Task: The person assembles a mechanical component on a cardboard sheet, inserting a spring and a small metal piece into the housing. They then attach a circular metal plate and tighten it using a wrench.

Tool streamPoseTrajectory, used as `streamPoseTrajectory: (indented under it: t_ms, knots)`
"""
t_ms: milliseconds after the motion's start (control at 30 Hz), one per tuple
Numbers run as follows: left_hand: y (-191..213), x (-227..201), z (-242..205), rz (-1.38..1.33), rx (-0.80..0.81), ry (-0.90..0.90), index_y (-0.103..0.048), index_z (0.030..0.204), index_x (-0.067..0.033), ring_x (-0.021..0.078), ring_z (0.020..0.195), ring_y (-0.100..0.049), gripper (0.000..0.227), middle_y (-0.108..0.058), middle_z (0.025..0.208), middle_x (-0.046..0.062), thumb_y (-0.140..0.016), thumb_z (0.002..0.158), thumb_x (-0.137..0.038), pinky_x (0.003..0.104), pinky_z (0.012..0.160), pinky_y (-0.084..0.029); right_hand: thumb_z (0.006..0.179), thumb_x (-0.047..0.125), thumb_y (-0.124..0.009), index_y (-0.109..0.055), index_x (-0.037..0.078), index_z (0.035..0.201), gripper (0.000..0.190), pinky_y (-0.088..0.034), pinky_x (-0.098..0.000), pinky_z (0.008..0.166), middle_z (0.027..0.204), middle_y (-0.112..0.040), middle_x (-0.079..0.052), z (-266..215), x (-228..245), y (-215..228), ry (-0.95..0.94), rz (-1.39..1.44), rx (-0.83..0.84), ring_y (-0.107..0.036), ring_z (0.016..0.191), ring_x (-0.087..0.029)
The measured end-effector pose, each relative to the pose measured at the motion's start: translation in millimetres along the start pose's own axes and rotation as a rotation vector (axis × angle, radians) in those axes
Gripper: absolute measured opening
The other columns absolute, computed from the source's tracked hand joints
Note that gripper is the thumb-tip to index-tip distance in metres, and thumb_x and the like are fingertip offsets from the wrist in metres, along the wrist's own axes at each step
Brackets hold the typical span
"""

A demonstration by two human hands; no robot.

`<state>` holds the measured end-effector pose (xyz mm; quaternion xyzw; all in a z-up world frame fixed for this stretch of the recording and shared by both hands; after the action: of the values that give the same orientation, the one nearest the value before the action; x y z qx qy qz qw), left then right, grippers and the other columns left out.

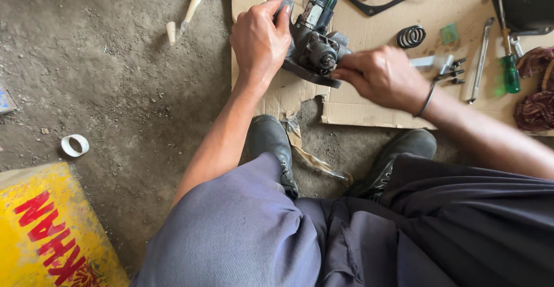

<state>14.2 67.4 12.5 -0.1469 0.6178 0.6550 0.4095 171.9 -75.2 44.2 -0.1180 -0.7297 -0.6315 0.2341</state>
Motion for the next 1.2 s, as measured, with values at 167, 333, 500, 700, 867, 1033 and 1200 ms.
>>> streamPoseTrajectory:
  t_ms: [167,333,500,700,867,1033,1200]
  knots:
    - [-2.9,2.7,4.0,-0.015,0.033,-0.008,-0.079,0.112,-0.0125,0.0354,0.075,-0.075,0.025,-0.076,0.082,0.016,-0.073,0.093,-0.027,0.044,0.068,-0.059,0.098,0.038,-0.067,-0.079,0.008,0.100,0.032,-0.052,-0.0492,0.057,0.072,-0.071,-0.014,20.3,5.2,11.5,0.033,-0.080,0.130,-0.067,0.062,-0.037]
    - [-7.3,13.6,5.3,-0.103,0.034,-0.040,-0.075,0.118,-0.0104,0.0237,0.073,-0.081,0.029,-0.079,0.087,0.010,-0.070,0.097,-0.029,0.035,0.066,-0.064,0.101,0.039,-0.064,-0.078,0.006,0.094,0.037,-0.055,-0.0439,0.062,0.069,-0.071,-0.013,18.6,-5.8,-5.2,-0.178,0.056,0.229,-0.070,0.061,-0.031]
    - [-3.1,8.0,0.0,-0.033,0.065,-0.047,-0.078,0.102,-0.0068,0.0295,0.066,-0.078,0.027,-0.077,0.074,0.012,-0.072,0.095,-0.032,0.041,0.059,-0.060,0.101,0.034,-0.059,-0.079,0.007,0.097,0.034,-0.057,-0.0408,0.063,0.075,-0.076,-0.009,16.3,-5.7,-12.8,-0.179,0.175,0.283,-0.074,0.063,-0.026]
    - [-5.5,9.9,3.2,0.123,0.208,0.024,-0.071,0.076,-0.0040,0.0345,0.062,-0.074,0.046,-0.072,0.064,0.016,-0.073,0.093,-0.046,0.045,0.054,-0.057,0.101,0.036,-0.056,-0.079,0.007,0.089,0.039,-0.058,-0.0411,0.066,0.075,-0.077,-0.007,15.0,-1.8,-30.7,-0.240,0.237,0.414,-0.075,0.064,-0.026]
    - [-18.9,20.2,-4.3,0.215,0.412,0.096,-0.069,0.088,-0.0056,0.0312,0.059,-0.074,0.041,-0.072,0.066,0.016,-0.056,0.105,-0.041,0.045,0.054,-0.057,0.101,0.040,-0.057,-0.079,0.005,0.081,0.046,-0.058,-0.0416,0.070,0.071,-0.076,-0.009,10.8,7.7,-46.2,-0.232,0.251,0.441,-0.074,0.066,-0.028]
    - [-26.0,25.1,-7.3,0.254,0.518,0.293,-0.055,0.108,0.0005,0.0334,0.064,-0.077,0.051,-0.072,0.070,0.018,-0.051,0.103,-0.051,0.046,0.055,-0.060,0.099,0.043,-0.057,-0.079,0.007,0.082,0.045,-0.058,-0.0430,0.069,0.071,-0.076,-0.008,13.6,12.4,-44.5,-0.225,0.240,0.393,-0.075,0.069,-0.029]
    - [-35.7,16.5,17.5,0.332,0.304,-0.055,-0.060,0.104,0.0038,0.0356,0.067,-0.073,0.060,-0.069,0.074,0.021,-0.067,0.095,-0.056,0.046,0.050,-0.058,0.100,0.043,-0.056,-0.079,0.009,0.084,0.045,-0.058,-0.0436,0.069,0.072,-0.075,-0.008,14.9,8.0,-40.3,-0.225,0.210,0.367,-0.074,0.068,-0.030]
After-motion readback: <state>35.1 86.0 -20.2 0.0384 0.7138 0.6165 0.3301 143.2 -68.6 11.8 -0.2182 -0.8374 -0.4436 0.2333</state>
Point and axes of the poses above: each hand's wrist, its own z-axis towards the middle knuckle, its own y-axis out of the back of the hand, x = y × z, the point moved 7 cm from there along z, towards the middle knuckle
